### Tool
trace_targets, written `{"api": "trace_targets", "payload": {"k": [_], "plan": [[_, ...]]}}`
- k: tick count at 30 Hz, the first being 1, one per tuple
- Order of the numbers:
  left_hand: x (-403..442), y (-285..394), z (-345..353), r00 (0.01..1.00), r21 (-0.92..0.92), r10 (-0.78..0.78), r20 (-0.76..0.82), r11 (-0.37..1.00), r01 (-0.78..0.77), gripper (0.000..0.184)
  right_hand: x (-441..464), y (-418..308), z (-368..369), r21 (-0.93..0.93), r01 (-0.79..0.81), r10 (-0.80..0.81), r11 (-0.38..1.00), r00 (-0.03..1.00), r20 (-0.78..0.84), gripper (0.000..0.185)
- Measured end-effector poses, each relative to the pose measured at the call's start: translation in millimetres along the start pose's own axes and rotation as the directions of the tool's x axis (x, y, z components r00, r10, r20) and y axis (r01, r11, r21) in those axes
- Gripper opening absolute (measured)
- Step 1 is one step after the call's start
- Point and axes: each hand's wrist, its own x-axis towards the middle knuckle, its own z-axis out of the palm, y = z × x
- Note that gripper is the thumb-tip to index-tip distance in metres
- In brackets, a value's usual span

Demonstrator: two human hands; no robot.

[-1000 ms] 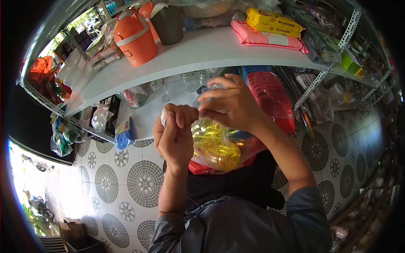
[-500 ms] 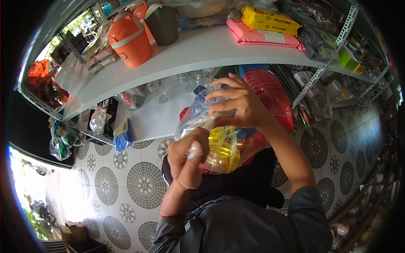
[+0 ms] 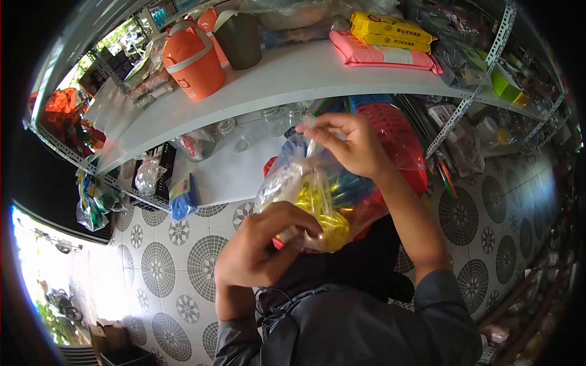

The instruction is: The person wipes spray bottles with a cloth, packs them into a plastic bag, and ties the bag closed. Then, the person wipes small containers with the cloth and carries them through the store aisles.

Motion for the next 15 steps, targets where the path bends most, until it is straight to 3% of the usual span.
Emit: {"api": "trace_targets", "payload": {"k": [2,3,4,6,7,9,10,12,14,15], "plan": [[2,-2,-14,0.999,0.066,-0.034,0.028,0.997,0.032,0.040,1,-15,1,0.003,0.193,-0.189,0.981,0.964,-0.186,0.021],[4,-7,-27,0.989,0.021,0.048,0.142,0.998,-0.052,0.047,1,-20,3,0.051,0.183,-0.171,0.982,0.969,-0.177,0.020],[4,-11,-37,0.983,-0.105,0.080,0.166,0.992,-0.063,0.050,0,-24,5,0.049,0.183,-0.172,0.982,0.969,-0.177,0.020],[15,-27,-41,0.956,-0.458,0.292,-0.041,0.845,-0.278,0.050,-1,-30,6,-0.003,0.201,-0.199,0.980,0.967,-0.159,0.016],[22,-26,-45,0.974,-0.420,0.182,-0.133,0.880,-0.222,0.046,-2,-31,7,-0.007,0.204,-0.203,0.979,0.966,-0.161,0.016],[39,-20,-40,0.942,-0.306,-0.088,-0.323,0.952,-0.016,0.037,-2,-32,8,-0.222,0.288,-0.330,0.932,0.926,-0.182,0.010],[51,-28,-30,0.921,-0.114,-0.048,-0.386,0.993,0.003,0.032,0,-34,8,-0.222,0.290,-0.331,0.931,0.927,-0.177,0.010],[67,-45,-14,0.912,-0.003,-0.104,-0.396,0.994,0.112,0.026,4,-41,7,-0.502,0.425,-0.551,0.753,0.824,-0.129,0.010],[74,-49,-4,0.905,0.002,-0.185,-0.384,0.979,0.202,0.024,2,-43,4,-0.538,0.404,-0.550,0.740,0.823,-0.139,0.010],[77,-55,-1,0.907,0.027,-0.142,-0.397,0.986,0.166,0.025,1,-45,1,-0.575,0.377,-0.548,0.726,0.822,-0.154,0.011]]}}
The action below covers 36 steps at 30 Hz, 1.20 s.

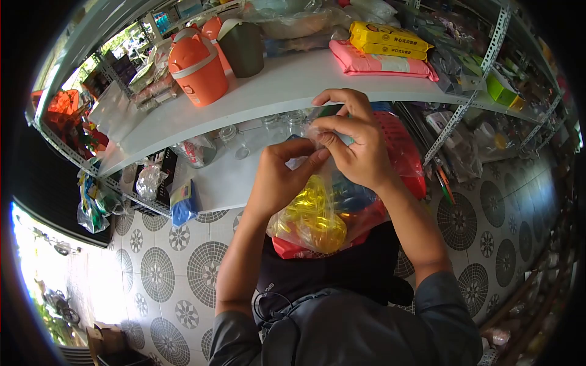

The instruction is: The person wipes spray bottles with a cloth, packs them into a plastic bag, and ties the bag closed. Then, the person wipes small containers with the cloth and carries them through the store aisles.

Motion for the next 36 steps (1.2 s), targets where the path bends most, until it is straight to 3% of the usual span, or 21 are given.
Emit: {"api": "trace_targets", "payload": {"k": [1,4,8,9,11,13,15,18,19,21,22,23,25,26,27,29,30,31,33,36], "plan": [[1,-3,2,1.000,0.000,0.004,0.009,1.000,-0.004,0.025,0,0,-5,-0.007,-0.002,0.002,1.000,1.000,-0.007,0.011],[-1,-10,10,1.000,0.046,0.023,-0.017,0.999,-0.022,0.023,-2,2,-13,-0.280,0.115,-0.151,0.953,0.982,-0.110,0.012],[-5,-19,18,0.977,0.316,0.210,-0.035,0.930,-0.189,0.018,-18,7,-3,-0.361,0.103,-0.189,0.927,0.959,-0.211,0.012],[-8,-19,19,0.957,0.414,0.288,-0.025,0.875,-0.252,0.016,-22,8,1,-0.356,0.100,-0.186,0.929,0.958,-0.217,0.012],[-14,-17,25,0.967,0.492,0.252,-0.029,0.846,-0.205,0.011,-33,16,13,-0.363,0.030,-0.160,0.932,0.929,-0.334,0.010],[-19,-17,33,0.893,0.717,0.443,-0.079,0.648,-0.257,0.010,-39,20,20,-0.367,0.032,-0.172,0.930,0.918,-0.356,0.008],[-24,-15,37,0.896,0.748,0.437,-0.080,0.620,-0.236,0.011,-43,16,25,-0.277,-0.056,-0.088,0.959,0.873,-0.480,0.014],[-25,-12,40,0.896,0.799,0.435,-0.089,0.568,-0.197,0.013,-42,9,17,-0.245,-0.025,-0.077,0.969,0.915,-0.397,0.011],[-24,-11,39,0.902,0.748,0.417,-0.115,0.634,-0.198,0.014,-40,7,15,-0.248,-0.023,-0.079,0.968,0.915,-0.396,0.011],[-25,-5,38,0.910,0.691,0.390,-0.140,0.697,-0.193,0.015,-37,0,12,0.244,-0.089,0.163,0.966,0.940,-0.301,0.008],[-23,2,36,0.923,0.692,0.365,-0.125,0.699,-0.183,0.016,-36,-9,18,0.548,-0.139,0.285,0.825,0.940,-0.190,0.007],[-22,5,35,0.935,0.693,0.337,-0.109,0.701,-0.172,0.018,-36,-12,17,0.547,-0.141,0.286,0.825,0.939,-0.190,0.007],[-22,0,36,0.960,0.643,0.275,-0.063,0.746,-0.172,0.017,-36,-15,13,0.808,-0.324,0.426,0.493,0.899,0.101,0.008],[-22,-1,38,0.932,0.651,0.355,-0.078,0.726,-0.222,0.016,-33,-11,7,0.839,-0.382,0.444,0.388,0.875,0.193,0.009],[-23,-1,40,0.897,0.658,0.433,-0.092,0.702,-0.272,0.015,-31,-6,7,0.837,-0.382,0.445,0.391,0.875,0.191,0.009],[-29,-3,38,0.916,0.621,0.391,-0.087,0.741,-0.257,0.025,-31,-1,9,0.893,-0.400,0.455,0.205,0.847,0.275,0.010],[-31,-3,36,0.917,0.634,0.376,-0.135,0.743,-0.212,0.032,-29,0,8,0.884,-0.428,0.546,0.188,0.794,0.268,0.013],[-35,-4,34,0.915,0.645,0.361,-0.180,0.745,-0.167,0.039,-28,8,5,0.886,-0.385,0.531,0.258,0.823,0.203,0.013],[-48,-2,28,0.921,0.688,0.319,-0.223,0.721,-0.083,0.042,-24,22,-6,0.937,-0.313,0.565,0.154,0.806,0.176,0.014],[-58,-10,17,0.910,0.660,0.342,-0.235,0.743,-0.109,0.022,-21,21,-1,0.915,-0.373,0.572,0.153,0.788,0.226,0.014]]}}
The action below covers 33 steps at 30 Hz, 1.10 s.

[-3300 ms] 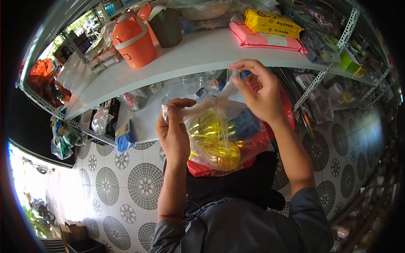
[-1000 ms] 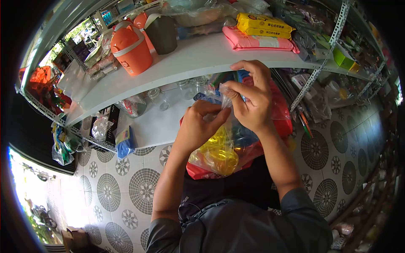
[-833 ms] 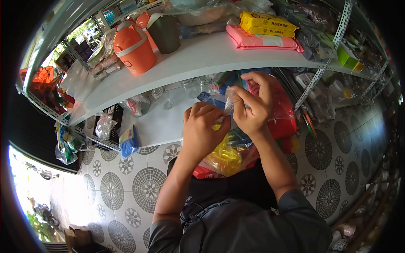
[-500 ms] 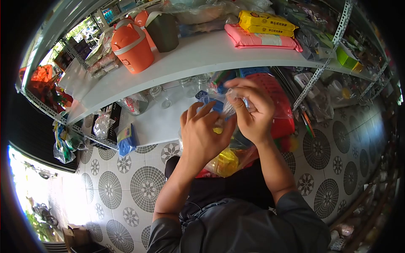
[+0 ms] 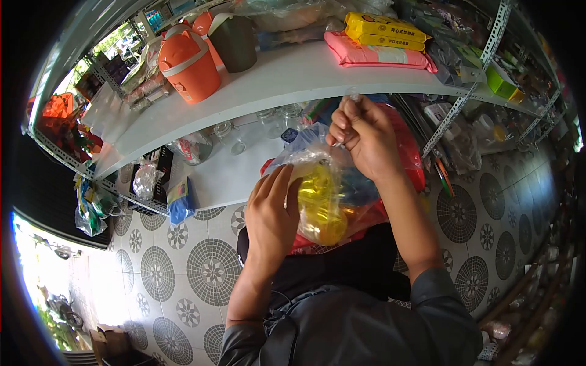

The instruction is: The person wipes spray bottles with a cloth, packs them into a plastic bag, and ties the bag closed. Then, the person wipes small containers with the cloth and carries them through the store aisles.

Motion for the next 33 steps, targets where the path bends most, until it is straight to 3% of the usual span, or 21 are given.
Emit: {"api": "trace_targets", "payload": {"k": [3,6,8,11,13,15,19,25,31,33], "plan": [[3,-3,-13,0.997,0.002,-0.074,0.004,0.997,0.074,0.009,2,2,4,-0.030,-0.031,0.032,0.999,0.999,0.008,0.014],[6,-7,-21,0.988,-0.001,-0.118,0.102,0.993,0.118,0.010,5,2,5,-0.069,-0.024,0.023,0.997,0.999,-0.022,0.014],[5,-14,-18,0.987,0.080,-0.032,0.157,0.997,0.020,0.009,4,4,11,-0.136,-0.023,0.013,0.990,0.997,-0.074,0.015],[2,-18,-20,0.985,0.045,-0.030,0.169,0.999,0.023,0.009,5,5,13,-0.151,-0.043,0.036,0.988,0.998,-0.049,0.017],[0,-17,-31,0.978,0.039,0.054,0.202,0.997,-0.063,0.007,7,6,6,-0.140,-0.014,0.013,0.990,1.000,-0.005,0.017],[-3,-7,-43,0.947,-0.020,0.088,0.308,0.996,-0.086,0.007,7,4,1,-0.150,-0.161,0.166,0.976,0.986,0.021,0.016],[-16,-5,-44,0.915,-0.002,0.133,0.382,0.990,-0.143,0.009,17,18,-15,-0.215,-0.303,0.303,0.928,0.952,-0.034,0.015],[-26,-3,-45,0.897,-0.011,0.144,0.417,0.988,-0.154,0.005,24,24,-25,-0.301,-0.386,0.372,0.872,0.922,-0.105,0.009],[-24,-7,-45,0.934,-0.098,0.114,0.338,0.991,-0.086,0.009,19,17,-20,-0.292,-0.368,0.347,0.883,0.930,-0.123,0.013],[-24,-7,-48,0.949,-0.127,0.084,0.303,0.991,-0.047,0.015,15,13,-14,-0.419,-0.210,0.245,0.883,0.969,0.030,0.015]]}}
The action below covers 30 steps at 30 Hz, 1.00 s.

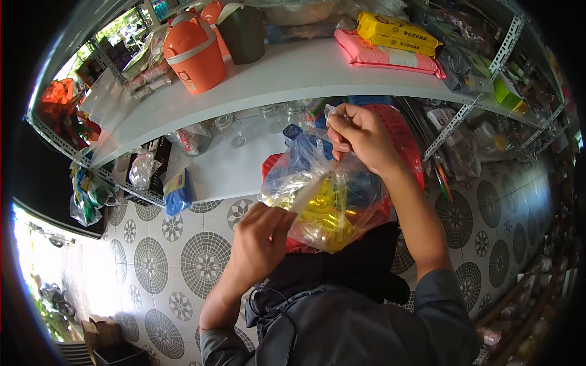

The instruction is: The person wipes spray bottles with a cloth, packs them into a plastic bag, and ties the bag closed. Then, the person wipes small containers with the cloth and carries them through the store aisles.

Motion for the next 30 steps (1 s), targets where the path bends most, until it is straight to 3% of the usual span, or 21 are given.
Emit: {"api": "trace_targets", "payload": {"k": [1,2,3,6,7,10,12,14,15,17,18,20,22,24,26,28,30], "plan": [[3,2,-5,0.976,-0.251,-0.217,0.002,0.945,0.211,0.024,-6,-8,6,-0.147,0.070,-0.066,0.987,0.997,0.034,0.017],[7,5,-10,0.908,-0.481,-0.416,0.056,0.785,0.390,0.032,-16,-22,17,-0.215,0.090,-0.072,0.972,0.993,0.089,0.017],[20,9,-14,0.901,-0.671,-0.434,-0.005,0.670,0.319,0.040,-26,-31,29,-0.278,0.121,-0.093,0.953,0.989,0.114,0.017],[46,-1,-14,0.904,-0.833,-0.428,-0.007,0.503,0.231,0.036,-41,-32,45,-0.442,0.226,-0.133,0.868,0.964,0.232,0.018],[54,-1,-11,0.918,-0.814,-0.397,-0.015,0.538,0.219,0.034,-43,-31,46,-0.529,0.302,-0.145,0.793,0.937,0.318,0.021],[61,-8,0,0.965,-0.828,-0.262,0.009,0.539,0.154,0.028,-43,-20,41,-0.612,0.292,-0.175,0.735,0.954,0.245,0.020],[66,-3,10,0.933,-0.846,-0.290,-0.213,0.532,-0.028,0.025,-43,-8,38,-0.555,0.273,-0.203,0.786,0.961,0.185,0.016],[61,-13,15,0.957,-0.669,-0.267,-0.111,0.733,0.127,0.036,-44,-3,39,-0.441,0.172,-0.155,0.881,0.985,0.075,0.013],[60,-15,19,0.961,-0.665,-0.268,-0.072,0.731,0.154,0.036,-42,2,40,-0.437,0.176,-0.159,0.882,0.984,0.075,0.013],[63,-17,26,0.955,-0.683,-0.293,-0.049,0.707,0.182,0.030,-38,11,44,-0.371,0.302,-0.314,0.878,0.949,0.028,0.017],[65,-18,27,0.954,-0.680,-0.295,-0.054,0.711,0.181,0.030,-38,11,44,-0.367,0.305,-0.316,0.879,0.948,0.033,0.017],[67,-18,27,0.924,-0.814,-0.380,-0.052,0.552,0.181,0.027,-42,4,44,-0.332,0.238,-0.274,0.913,0.960,-0.063,0.017],[70,-21,27,0.922,-0.835,-0.385,-0.051,0.522,0.172,0.024,-41,4,35,-0.256,0.235,-0.266,0.938,0.959,-0.094,0.016],[72,-21,23,0.915,-0.829,-0.404,-0.006,0.513,0.221,0.023,-40,2,29,-0.699,0.453,-0.626,0.553,0.779,0.010,0.021],[75,-21,23,0.926,-0.811,-0.377,0.007,0.539,0.225,0.023,-46,-6,30,-0.679,0.390,-0.553,0.622,0.833,-0.028,0.023],[78,-22,28,0.934,-0.795,-0.356,0.019,0.561,0.230,0.023,-47,-12,29,-0.841,0.455,-0.704,0.293,0.698,0.133,0.030],[81,-23,38,0.948,-0.776,-0.317,0.035,0.589,0.226,0.021,-45,-12,28,-0.839,0.479,-0.718,0.259,0.676,0.164,0.034]]}}
